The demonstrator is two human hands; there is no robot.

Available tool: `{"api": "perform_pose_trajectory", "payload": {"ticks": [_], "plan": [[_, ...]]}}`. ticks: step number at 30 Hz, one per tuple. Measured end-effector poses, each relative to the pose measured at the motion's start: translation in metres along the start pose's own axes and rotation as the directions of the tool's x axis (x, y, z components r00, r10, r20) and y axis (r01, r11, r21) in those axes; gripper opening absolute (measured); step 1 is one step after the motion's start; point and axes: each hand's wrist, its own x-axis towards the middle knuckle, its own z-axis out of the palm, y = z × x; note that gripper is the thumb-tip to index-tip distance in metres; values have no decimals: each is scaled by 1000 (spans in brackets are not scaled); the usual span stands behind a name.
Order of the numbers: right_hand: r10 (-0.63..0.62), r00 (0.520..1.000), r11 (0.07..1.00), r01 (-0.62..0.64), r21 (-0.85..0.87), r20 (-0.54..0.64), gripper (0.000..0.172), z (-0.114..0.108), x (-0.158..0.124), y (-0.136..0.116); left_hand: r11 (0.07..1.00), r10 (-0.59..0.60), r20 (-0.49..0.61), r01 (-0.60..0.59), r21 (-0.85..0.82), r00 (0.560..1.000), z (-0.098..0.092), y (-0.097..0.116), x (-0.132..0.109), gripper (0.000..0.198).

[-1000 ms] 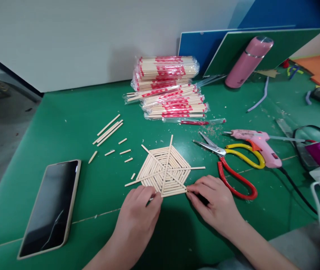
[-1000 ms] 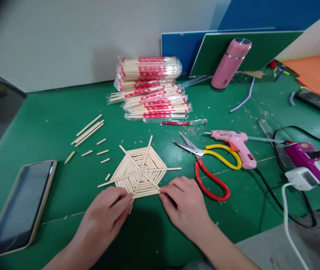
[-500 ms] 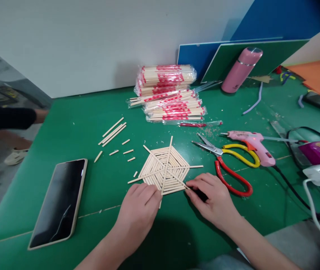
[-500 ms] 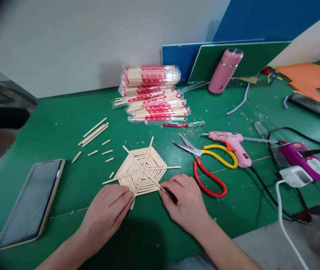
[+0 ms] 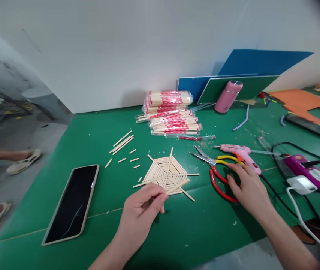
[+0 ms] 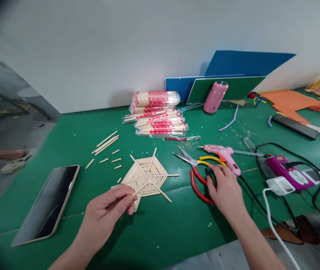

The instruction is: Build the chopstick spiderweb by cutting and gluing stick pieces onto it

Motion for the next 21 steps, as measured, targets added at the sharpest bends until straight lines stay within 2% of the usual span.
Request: {"api": "perform_pose_trajectory", "payload": {"ticks": [3, 6, 10, 16, 19, 21], "plan": [[-6, 1000, 997, 7, -81, 18, 30, 6, 10, 11, 969, -134, -52, 120, -218, 990, 7, -2, 0, 11], [-28, 999, 991, 33, -127, 41, 25, 9, 21, 14, 910, -228, -88, 180, -374, 970, 12, -4, 1, 10], [-73, 994, 989, 82, -121, 80, 24, 6, 23, 12, 827, -285, -106, 189, -529, 953, 13, 3, 5, 12], [-44, 996, 999, 46, -14, 73, 24, -8, 6, 3, 736, -354, -133, 189, -650, 926, 11, 9, 13, 15], [-29, 994, 977, 6, 213, 103, 23, -17, 3, -12, 693, -376, -130, 186, -696, 917, 10, 9, 21, 15], [34, 988, 846, -107, 522, 148, 24, -24, 3, -29, 654, -373, -127, 163, -738, 919, 9, 9, 26, 14]]}}
